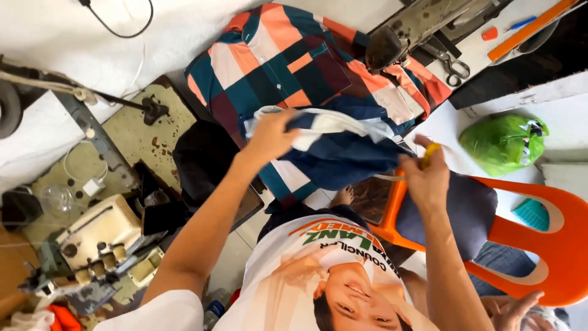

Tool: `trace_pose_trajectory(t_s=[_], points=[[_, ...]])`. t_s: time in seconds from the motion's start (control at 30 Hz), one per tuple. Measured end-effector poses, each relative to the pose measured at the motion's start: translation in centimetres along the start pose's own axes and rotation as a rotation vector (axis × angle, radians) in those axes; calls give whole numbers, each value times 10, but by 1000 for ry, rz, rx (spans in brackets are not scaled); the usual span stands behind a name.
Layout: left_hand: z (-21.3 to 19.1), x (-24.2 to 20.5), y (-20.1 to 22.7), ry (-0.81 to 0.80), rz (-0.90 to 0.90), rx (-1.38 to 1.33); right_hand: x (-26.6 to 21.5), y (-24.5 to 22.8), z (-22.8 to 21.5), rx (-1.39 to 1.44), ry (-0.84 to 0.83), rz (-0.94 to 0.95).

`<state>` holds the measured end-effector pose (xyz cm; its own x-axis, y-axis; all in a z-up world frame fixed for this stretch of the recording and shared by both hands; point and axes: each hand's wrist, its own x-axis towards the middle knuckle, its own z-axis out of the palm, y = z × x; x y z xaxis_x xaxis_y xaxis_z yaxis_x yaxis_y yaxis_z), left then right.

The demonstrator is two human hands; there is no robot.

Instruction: A person measures and marks a checkered shirt using a measuring tape and tailor's chalk on a workbench in a sewing factory.

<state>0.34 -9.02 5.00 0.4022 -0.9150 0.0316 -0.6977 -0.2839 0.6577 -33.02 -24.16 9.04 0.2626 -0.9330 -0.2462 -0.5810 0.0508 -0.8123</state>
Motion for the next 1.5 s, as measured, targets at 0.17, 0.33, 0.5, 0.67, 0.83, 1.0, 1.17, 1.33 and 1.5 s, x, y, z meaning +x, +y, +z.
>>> trace_pose_trajectory(t_s=[0.17, 0.33, 0.5, 0.67, 0.83, 1.0, 1.17, 1.33, 1.5], points=[[-26, 26, 132, -39, 425, -306, -34, -107, 39, 5, -113, -173], [-47, 26, 117, -144, 344, -545, -36, -176, -16, 257, -10, -302], [-5, -6, 100, -489, 27, -502, -64, -223, -73, 404, 65, -492], [-13, -12, 73, -266, 30, -812, 36, -79, -174, 523, 213, -170], [-77, 11, 53, 49, -58, -992, 18, -92, -184, 540, 364, -95], [-228, 16, 113, 951, 62, -1133, -62, -166, -93, 357, 279, -109], [-226, 6, 110, 812, 351, -115, -96, -53, 20, 444, -206, 270], [-150, 82, -5, 5, 25, 229, -108, -12, 75, 555, -312, 253], [-93, 139, -153, 281, -145, 197, -89, 0, 93, 412, 21, 396]])
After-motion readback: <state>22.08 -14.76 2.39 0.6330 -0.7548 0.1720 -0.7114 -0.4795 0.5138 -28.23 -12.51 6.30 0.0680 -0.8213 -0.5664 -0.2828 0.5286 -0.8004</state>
